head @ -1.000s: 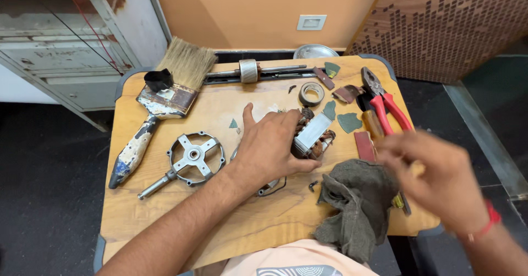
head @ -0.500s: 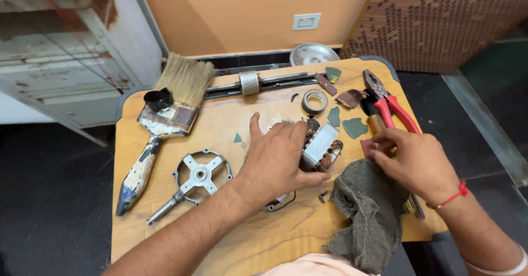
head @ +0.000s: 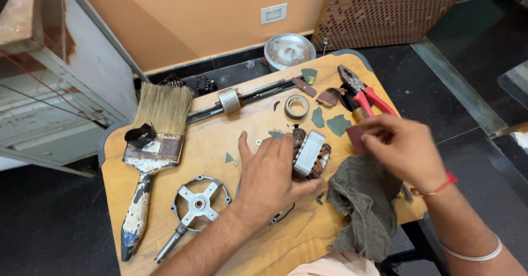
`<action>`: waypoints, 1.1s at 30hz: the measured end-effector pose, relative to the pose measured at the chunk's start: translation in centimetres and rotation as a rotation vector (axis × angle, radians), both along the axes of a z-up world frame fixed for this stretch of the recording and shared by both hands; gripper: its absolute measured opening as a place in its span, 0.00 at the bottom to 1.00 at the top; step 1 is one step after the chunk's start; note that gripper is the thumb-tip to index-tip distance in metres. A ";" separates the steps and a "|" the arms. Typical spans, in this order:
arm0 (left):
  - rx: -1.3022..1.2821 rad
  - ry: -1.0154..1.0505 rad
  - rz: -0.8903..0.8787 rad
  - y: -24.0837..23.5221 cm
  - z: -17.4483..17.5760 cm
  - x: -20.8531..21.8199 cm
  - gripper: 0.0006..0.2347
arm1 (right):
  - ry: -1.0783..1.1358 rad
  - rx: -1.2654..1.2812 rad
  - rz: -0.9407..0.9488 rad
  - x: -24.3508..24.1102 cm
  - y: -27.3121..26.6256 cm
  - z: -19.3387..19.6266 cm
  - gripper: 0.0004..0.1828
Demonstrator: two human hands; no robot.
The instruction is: The person cleans a fan motor component with a cloth and then uses a piece of sandpaper to scrub and smooth the metal surface of the stator.
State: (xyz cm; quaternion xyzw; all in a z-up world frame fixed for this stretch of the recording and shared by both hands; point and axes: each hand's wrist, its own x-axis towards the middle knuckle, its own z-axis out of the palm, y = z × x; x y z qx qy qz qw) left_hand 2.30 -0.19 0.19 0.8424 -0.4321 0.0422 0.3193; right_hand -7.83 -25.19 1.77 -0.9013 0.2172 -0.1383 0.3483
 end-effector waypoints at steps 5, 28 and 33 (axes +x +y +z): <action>0.037 0.033 -0.003 -0.1 -0.4 0.0 0.37 | -0.298 0.765 -0.021 -0.3 -1.3 -1.9 0.16; 0.077 0.045 0.012 0.0 -0.4 -0.5 0.41 | -0.547 -0.638 0.741 -0.3 8.0 0.7 0.21; 0.088 0.031 0.016 0.3 -0.4 -0.4 0.40 | -0.549 -0.662 0.646 0.1 7.5 0.4 0.23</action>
